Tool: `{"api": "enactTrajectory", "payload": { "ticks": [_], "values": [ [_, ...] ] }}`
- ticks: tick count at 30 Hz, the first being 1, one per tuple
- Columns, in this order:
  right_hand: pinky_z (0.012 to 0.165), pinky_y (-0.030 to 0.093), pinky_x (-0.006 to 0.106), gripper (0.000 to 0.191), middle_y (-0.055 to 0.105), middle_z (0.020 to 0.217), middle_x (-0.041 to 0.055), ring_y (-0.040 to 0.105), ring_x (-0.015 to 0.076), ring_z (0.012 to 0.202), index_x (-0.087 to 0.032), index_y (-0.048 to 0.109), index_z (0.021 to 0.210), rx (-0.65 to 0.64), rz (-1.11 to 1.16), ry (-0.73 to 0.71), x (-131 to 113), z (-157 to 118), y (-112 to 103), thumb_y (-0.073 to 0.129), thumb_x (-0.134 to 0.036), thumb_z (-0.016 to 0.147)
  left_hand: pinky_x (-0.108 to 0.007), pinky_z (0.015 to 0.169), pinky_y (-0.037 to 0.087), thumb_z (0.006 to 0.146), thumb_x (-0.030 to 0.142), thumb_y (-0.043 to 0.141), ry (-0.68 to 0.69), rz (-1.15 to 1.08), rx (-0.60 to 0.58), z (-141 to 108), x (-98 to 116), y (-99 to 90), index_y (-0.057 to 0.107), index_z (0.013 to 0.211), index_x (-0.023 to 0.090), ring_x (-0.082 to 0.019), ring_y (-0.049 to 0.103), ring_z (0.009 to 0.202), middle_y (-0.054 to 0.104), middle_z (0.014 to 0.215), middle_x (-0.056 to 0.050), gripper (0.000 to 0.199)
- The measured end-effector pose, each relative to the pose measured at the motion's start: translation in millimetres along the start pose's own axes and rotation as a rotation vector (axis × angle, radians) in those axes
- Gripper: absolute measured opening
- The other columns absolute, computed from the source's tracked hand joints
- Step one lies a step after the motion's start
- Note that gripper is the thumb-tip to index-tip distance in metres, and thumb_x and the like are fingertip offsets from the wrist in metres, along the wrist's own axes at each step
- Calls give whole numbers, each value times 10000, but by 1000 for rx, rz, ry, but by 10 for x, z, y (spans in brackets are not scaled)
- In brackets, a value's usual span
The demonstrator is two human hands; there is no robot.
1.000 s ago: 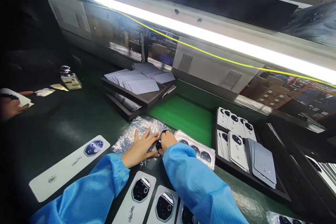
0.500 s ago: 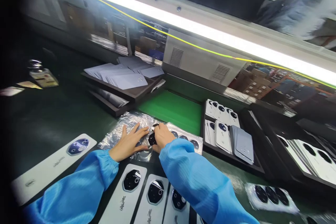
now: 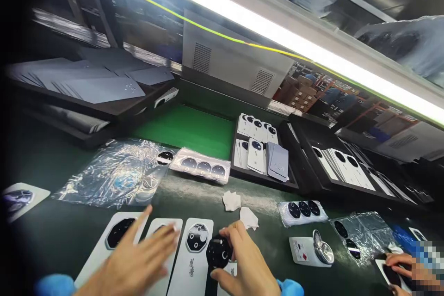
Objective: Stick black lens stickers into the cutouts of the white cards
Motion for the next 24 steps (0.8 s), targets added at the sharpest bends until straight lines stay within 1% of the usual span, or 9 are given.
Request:
{"api": "enactTrajectory", "payload": {
  "ticks": [2,4,6,10,12,15,18,20,24],
  "values": [
    [693,498,233,494,533,962,30,516,133,726,-182,523,1098,-82,62,96,128,-58,130,584,6,644,-580,1225,-8,1003,200,433,121,-46,23,-56,385,47,668,841,267,-96,555,1145,735,968,119,293],
    [719,484,263,476,520,979,53,513,154,770,-148,527,1080,-154,91,197,211,-72,222,581,-13,627,-580,1221,-18,993,181,454,169,-64,43,-86,550,61,678,878,288,-100,444,1293,719,993,138,274],
    [742,473,284,485,504,1017,76,508,174,826,-124,523,1101,-195,124,259,256,-65,269,576,-21,629,-569,1217,-30,1001,235,455,176,-96,32,-91,547,51,686,947,293,-115,379,1362,715,1020,130,245],
    [763,471,292,504,467,1061,83,497,188,895,-129,514,1143,-180,209,294,305,-38,272,536,-3,655,-555,1213,-19,998,262,489,267,-153,-88,-101,461,30,644,1139,274,-107,466,1303,707,1112,88,210],
    [769,470,298,507,460,1063,77,495,192,906,-143,517,1146,-176,208,308,321,-20,270,537,2,660,-543,1214,-14,997,266,495,308,-174,-139,-108,467,40,638,1145,266,-98,510,1259,707,1122,65,206],
    [781,465,315,507,467,1059,68,499,195,908,-154,526,1148,-201,174,327,317,29,303,569,11,671,-484,1234,56,1022,228,423,175,-244,-13,-54,428,4,662,894,227,-83,596,1119,731,998,58,271],
    [797,465,325,500,468,1074,73,504,201,939,-152,521,1140,-214,148,322,276,108,365,588,41,684,-345,1213,193,1012,190,419,-30,-310,119,28,315,-11,590,714,192,-82,640,959,719,843,51,344],
    [841,464,343,503,466,1095,78,506,210,981,-151,513,1145,-216,127,312,240,166,410,598,58,695,-325,1189,219,1000,187,440,-131,-311,100,86,229,27,602,732,179,-102,638,958,707,827,41,313],
    [943,442,386,543,458,1142,99,500,229,1070,-125,505,1189,-248,99,311,170,267,489,616,77,698,-428,1206,134,994,249,475,-199,-234,43,147,121,105,660,918,153,-179,606,1110,727,981,4,221]
  ]
}}
Point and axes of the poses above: each hand's wrist, its own z-axis towards the middle knuckle, its own y-axis out of the palm, x = y × z, the point moved 6 cm from there along z, towards the middle knuckle
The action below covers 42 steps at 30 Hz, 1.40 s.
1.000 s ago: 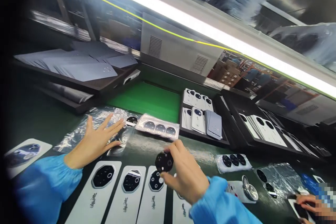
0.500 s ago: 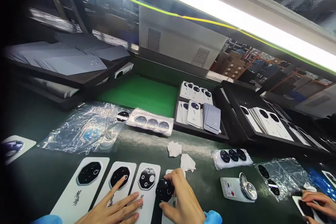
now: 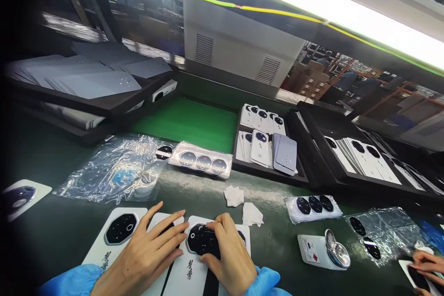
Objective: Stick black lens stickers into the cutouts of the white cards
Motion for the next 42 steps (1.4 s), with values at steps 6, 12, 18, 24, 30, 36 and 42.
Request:
{"api": "enactTrajectory", "payload": {
  "ticks": [6,12,18,24,30,36,42],
  "values": [
    [976,447,393,577,461,1165,120,505,242,1101,-86,517,1210,-33,-22,-38,-77,106,78,605,98,670,-431,1211,120,1003,275,463,36,35,5,-48,-10,74,665,946,130,-186,608,1122,732,1035,-14,255],
    [961,469,387,559,466,1159,116,514,235,1084,-88,523,1212,-14,-41,-63,-67,140,113,620,76,686,-450,1213,112,985,268,507,28,39,-7,-88,-37,85,665,948,144,-193,601,1150,732,1063,-7,204],
    [966,464,381,554,470,1156,109,512,233,1090,-91,528,1204,-10,-38,-72,-74,142,113,626,75,685,-440,1214,105,988,281,501,6,27,-30,-79,-41,93,662,964,154,-187,600,1156,729,1080,-4,207],
    [954,473,392,549,473,1152,109,513,239,1079,-93,534,1191,-10,-52,-75,-60,139,108,627,72,676,-418,1213,114,998,283,476,2,24,-18,-38,-31,56,665,953,157,-176,608,1138,734,1053,7,231],
    [927,495,415,538,479,1114,101,518,249,1062,-109,527,1166,25,-58,-131,-68,117,130,608,74,665,-402,1209,125,1012,252,428,9,38,-24,3,-15,33,664,929,163,-168,619,1116,740,1019,13,266],
    [908,501,428,541,473,1108,98,516,251,1051,-120,518,1163,37,-61,-144,-53,117,149,592,76,665,-415,1221,96,1001,252,452,42,75,-53,8,-37,10,666,958,168,-171,608,1129,735,1047,21,234],
    [915,493,431,529,466,1115,111,508,252,1056,-94,524,1165,23,-73,-130,-54,127,141,590,77,669,-449,1232,59,1006,231,417,84,124,-101,-55,-45,66,655,961,176,-169,578,1172,723,1086,25,248]
  ]
}}
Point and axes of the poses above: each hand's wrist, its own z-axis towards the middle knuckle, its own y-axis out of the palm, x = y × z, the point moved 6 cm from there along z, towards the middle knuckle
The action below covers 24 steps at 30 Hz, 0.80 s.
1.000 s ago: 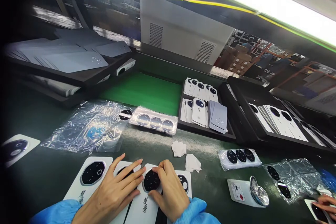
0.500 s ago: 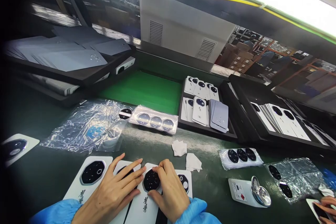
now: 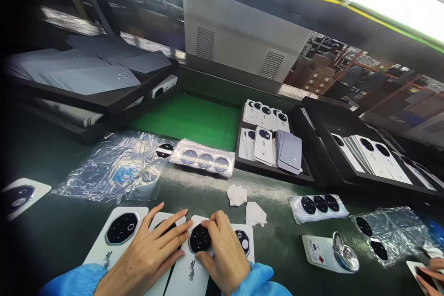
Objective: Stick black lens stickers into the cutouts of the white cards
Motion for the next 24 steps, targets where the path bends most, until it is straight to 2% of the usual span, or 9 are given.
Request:
{"api": "enactTrajectory", "payload": {
  "ticks": [4,8,12,16,20,24],
  "values": [
    [918,497,418,537,473,1112,105,516,246,1056,-101,534,1172,0,-9,13,-9,5,-11,609,88,674,-451,1230,75,1008,264,427,-43,-45,18,-29,-14,31,648,980,180,-170,560,1202,715,1106,20,238],
    [866,532,395,538,492,1081,86,548,244,1011,-119,560,1145,22,-66,12,-6,8,-30,683,78,659,-445,1230,58,1002,247,455,27,-11,-36,-24,14,51,649,998,177,-170,556,1205,709,1128,28,206],
    [742,560,357,502,503,978,54,556,226,917,-134,578,1076,99,-169,-86,-13,14,-35,725,64,639,-442,1224,94,1002,289,471,-60,-79,59,-55,-7,49,650,971,155,-170,574,1180,725,1078,11,226],
    [675,553,332,487,492,919,32,540,205,845,-158,581,1056,161,-228,-158,-1,23,-11,750,33,640,-467,1224,88,990,264,498,-38,-107,58,-90,41,100,649,984,119,-182,572,1197,721,1094,-34,209],
    [659,547,322,493,488,900,24,541,200,811,-158,611,1058,150,-263,-161,-11,41,4,805,-13,629,-489,1222,109,979,200,499,-18,-126,62,-89,58,83,652,999,91,-188,582,1195,723,1092,-72,189],
    [665,548,322,635,496,901,21,539,194,795,-161,593,1166,106,-284,-130,-23,49,-4,866,-60,602,-512,1219,105,981,191,490,14,-79,56,-96,74,72,660,1034,124,-174,572,1210,723,1097,-76,190]
  ]
}}
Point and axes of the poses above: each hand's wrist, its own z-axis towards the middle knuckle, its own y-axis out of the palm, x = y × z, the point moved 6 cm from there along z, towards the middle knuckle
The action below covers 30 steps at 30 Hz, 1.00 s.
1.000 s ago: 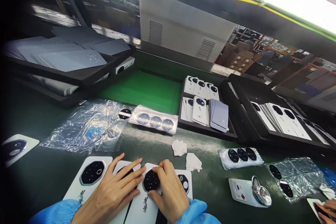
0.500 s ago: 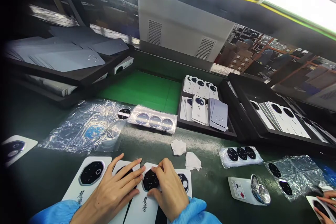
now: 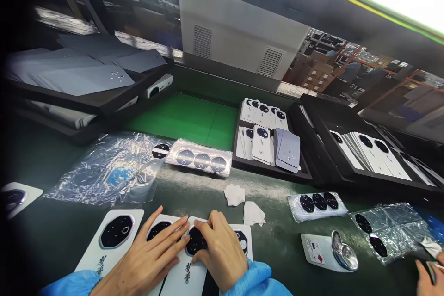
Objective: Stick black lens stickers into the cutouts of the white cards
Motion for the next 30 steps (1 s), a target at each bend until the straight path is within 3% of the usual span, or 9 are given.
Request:
{"api": "enactTrajectory", "payload": {
  "ticks": [8,11,18,21,24,27,30],
  "values": [
    [682,552,313,715,512,942,22,558,199,829,-203,504,1279,23,44,-11,57,-52,28,832,-73,657,-640,1179,81,1004,201,431,75,82,-71,-103,15,55,630,1142,136,-216,447,1342,677,1207,-114,251],
    [712,561,333,725,520,960,33,560,208,857,-196,499,1300,31,55,-24,50,-56,35,834,-84,667,-643,1178,79,1012,184,391,90,122,-78,-99,27,51,636,1130,131,-219,434,1350,684,1191,-111,278],
    [790,573,382,788,520,1015,88,578,248,930,-107,525,1305,-101,165,73,83,-1,-28,881,-85,603,-612,1190,92,1012,177,373,86,172,-44,31,87,-59,660,1091,130,-212,439,1343,702,1150,-100,301],
    [776,576,362,629,531,1037,117,580,250,951,-81,539,1247,18,138,4,107,-82,-125,789,5,676,-604,1191,109,1005,149,383,70,163,-35,53,107,-95,660,1087,110,-221,494,1298,699,1157,-112,291],
    [681,571,319,396,545,1013,122,582,233,902,-122,525,1198,202,-11,-115,74,-298,-179,534,33,834,-602,1194,101,1009,142,371,64,143,-49,40,113,-86,657,1095,101,-225,516,1279,690,1173,-121,302],
    [633,545,287,504,540,997,114,564,219,873,-173,450,1280,274,-113,-158,38,-515,-95,332,57,847,-612,1193,90,1019,150,350,66,139,-50,8,104,-58,652,1104,103,-224,492,1304,683,1188,-122,317],
    [678,536,287,663,535,1007,111,548,208,885,-174,420,1334,314,-155,-164,33,-621,24,293,104,746,-627,1187,96,1022,156,349,71,140,-62,-33,89,-19,638,1129,98,-230,458,1333,670,1212,-128,314]
  ]
}}
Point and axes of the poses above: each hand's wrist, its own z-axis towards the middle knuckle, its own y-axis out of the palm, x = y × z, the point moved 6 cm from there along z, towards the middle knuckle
